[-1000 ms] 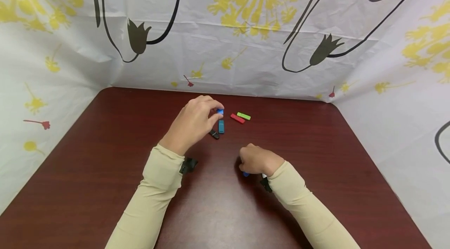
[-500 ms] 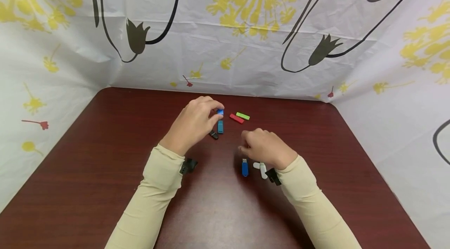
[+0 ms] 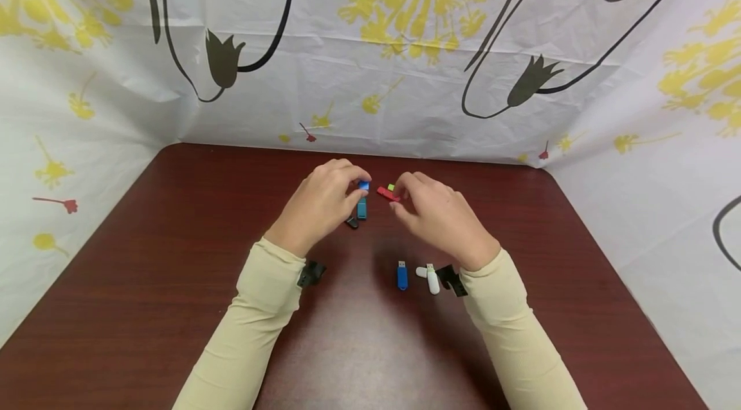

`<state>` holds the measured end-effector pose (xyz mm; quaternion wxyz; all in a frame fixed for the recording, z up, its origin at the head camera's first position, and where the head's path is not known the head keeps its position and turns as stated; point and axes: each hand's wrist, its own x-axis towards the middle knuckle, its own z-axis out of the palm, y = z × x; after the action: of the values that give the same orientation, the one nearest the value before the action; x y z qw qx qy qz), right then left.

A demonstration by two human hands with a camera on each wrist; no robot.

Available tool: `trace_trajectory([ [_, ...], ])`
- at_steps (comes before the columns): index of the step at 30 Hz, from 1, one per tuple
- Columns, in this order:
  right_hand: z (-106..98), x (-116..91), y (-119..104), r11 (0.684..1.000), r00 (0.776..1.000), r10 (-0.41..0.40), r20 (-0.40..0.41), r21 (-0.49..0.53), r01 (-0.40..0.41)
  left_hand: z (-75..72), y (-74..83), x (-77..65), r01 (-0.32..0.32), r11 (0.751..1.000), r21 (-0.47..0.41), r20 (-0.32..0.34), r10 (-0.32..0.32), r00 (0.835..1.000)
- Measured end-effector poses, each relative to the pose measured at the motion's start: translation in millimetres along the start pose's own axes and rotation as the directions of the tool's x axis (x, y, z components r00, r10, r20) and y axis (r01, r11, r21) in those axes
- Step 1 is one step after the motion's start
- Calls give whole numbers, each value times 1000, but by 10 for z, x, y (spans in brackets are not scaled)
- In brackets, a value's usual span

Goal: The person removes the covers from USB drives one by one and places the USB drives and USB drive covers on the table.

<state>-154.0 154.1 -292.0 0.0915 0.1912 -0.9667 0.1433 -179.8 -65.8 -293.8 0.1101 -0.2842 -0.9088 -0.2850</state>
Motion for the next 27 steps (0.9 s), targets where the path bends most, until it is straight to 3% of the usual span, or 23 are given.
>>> trace_trajectory([
  [10,-180,52,-17,995,998,44,-47,88,-40,82,35,12,3,1000,-1,53,-3,999],
  [15,-214,35,23,994,997,63,-42,95,-58,172,67,29,4,1000,18,130,-6,991],
  [22,-256,16,103,990,995,93,-34,111,-89,376,111,61,-8,999,46,261,-4,965],
  [27,-288,-1,159,987,994,103,-35,128,-98,553,137,49,-10,999,53,373,-11,928],
])
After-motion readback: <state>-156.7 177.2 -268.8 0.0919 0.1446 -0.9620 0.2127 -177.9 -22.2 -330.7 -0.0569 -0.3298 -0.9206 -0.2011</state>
